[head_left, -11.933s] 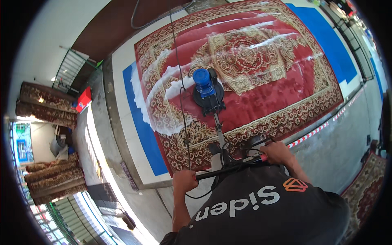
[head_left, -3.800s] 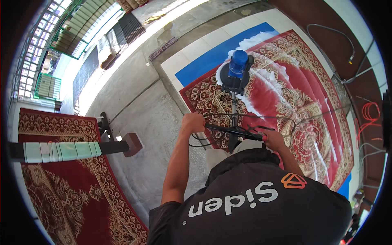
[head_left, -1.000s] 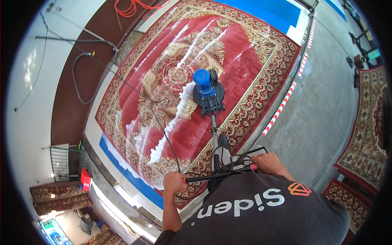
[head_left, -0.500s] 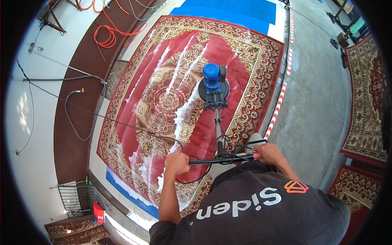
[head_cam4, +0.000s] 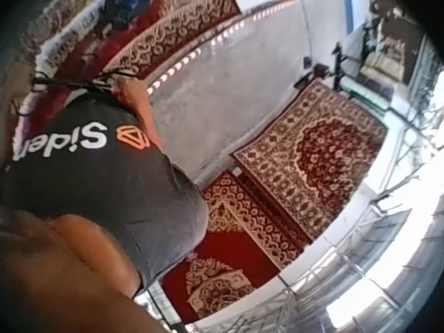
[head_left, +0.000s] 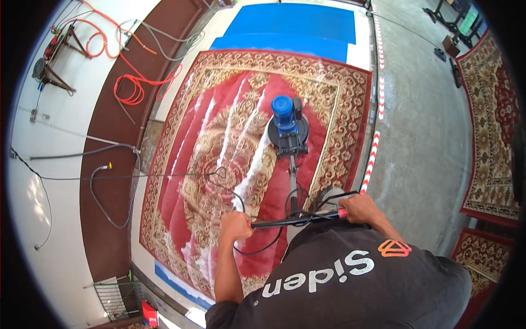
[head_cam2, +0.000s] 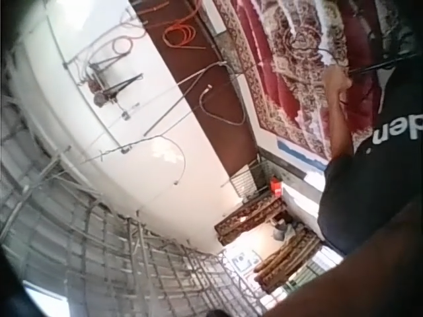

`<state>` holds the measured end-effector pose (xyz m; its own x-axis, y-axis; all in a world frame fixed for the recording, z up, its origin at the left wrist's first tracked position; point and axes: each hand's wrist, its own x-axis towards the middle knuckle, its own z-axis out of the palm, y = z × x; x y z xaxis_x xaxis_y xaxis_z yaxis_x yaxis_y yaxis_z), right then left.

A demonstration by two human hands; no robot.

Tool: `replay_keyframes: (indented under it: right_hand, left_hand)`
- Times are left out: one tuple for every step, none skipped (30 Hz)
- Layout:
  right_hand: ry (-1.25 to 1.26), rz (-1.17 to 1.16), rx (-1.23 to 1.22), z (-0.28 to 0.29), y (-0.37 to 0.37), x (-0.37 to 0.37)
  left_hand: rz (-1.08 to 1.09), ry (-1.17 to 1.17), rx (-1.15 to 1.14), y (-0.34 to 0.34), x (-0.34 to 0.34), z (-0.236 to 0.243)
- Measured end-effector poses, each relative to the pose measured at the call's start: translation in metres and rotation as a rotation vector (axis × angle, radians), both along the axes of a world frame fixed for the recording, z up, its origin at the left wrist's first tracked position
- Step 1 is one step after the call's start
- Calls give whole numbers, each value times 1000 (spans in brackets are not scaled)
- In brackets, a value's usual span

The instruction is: Cleaning a large decorative rug using a motorized floor polisher with foam.

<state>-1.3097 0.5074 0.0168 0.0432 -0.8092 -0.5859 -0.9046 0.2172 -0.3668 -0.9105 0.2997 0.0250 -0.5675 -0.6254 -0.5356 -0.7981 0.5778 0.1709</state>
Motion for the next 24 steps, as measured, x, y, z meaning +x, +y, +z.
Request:
replay_keyframes:
  right_hand:
    - [-64, -20, -65, -2, -5, -10]
    - [-58, -24, -68, -4, -11, -24]
    - [-66, -20, -52, -2, -18, -30]
    - [-74, -17, -35, 0, -27, -37]
    - [-64, -14, -33, 2, -35, -47]
    - [-69, -17, -26, 6, -42, -54]
    - [-67, -31, -38, 11, -49, -62]
    - [-65, -47, -50, 13, -55, -69]
    - [-66, -56, -44, 11, -61, -78]
    - [-65, -64, -48, 8, -66, -87]
    - [-64, -73, -52, 5, -71, -96]
    - [-63, -83, -47, 1, -76, -104]
    - [-66, -90, -43, -3, -82, -113]
    - [-69, -97, -39, -6, -87, -121]
    - [-68, -105, -34, -9, -93, -131]
    - [-60, -103, -41, -11, -100, -141]
    - [-52, -100, -48, -12, -107, -152]
    - [-49, -101, -44, -12, -114, -162]
    - [-68, -109, -50, -10, -122, -173]
    - [-88, -116, -56, -7, -130, -185]
    - [-94, -115, -75, -3, -137, -196]
    - [-92, -114, -69, -1, -143, -208]
    - [-90, -118, -60, 0, -149, -219]
    - [-85, -122, -54, 1, -158, -233]
  left_hand:
    - [-10, -42, 35, -8, -13, 3]
    - [-13, -37, 32, -16, -26, 4]
    - [-12, -49, 38, -23, -34, 4]
    - [-12, -62, 45, -31, -44, 4]
    - [-48, -56, 33, -43, -54, 3]
    - [-51, -61, 41, -51, -63, 1]
    - [-49, -47, 34, -58, -72, 1]
    - [-49, -33, 27, -65, -81, 0]
    - [-58, -35, 34, -73, -90, -2]
    - [-57, -6, 5, -79, -99, -5]
    - [-56, 24, -24, -87, -108, -6]
    - [-66, 25, -17, -96, -119, -7]
    - [-62, 7, -12, -104, -129, -6]
    - [-57, -10, -7, -114, -139, -7]
    - [-80, 6, -2, -123, -148, -8]
    - [-87, 7, 4, -132, -158, -9]
    - [-94, -11, -4, -140, -167, -10]
    - [-99, -27, -13, -147, -180, -10]
    - [-99, -23, -9, -154, -192, -9]
    - [-104, -10, -11, -162, -204, -7]
    - [-108, 0, -12, -168, -216, -3]
    - [-111, 11, -12, -174, -228, 1]
    - [-86, -22, 9, -179, -242, 3]
    - [-84, -17, 9, -188, -253, 1]
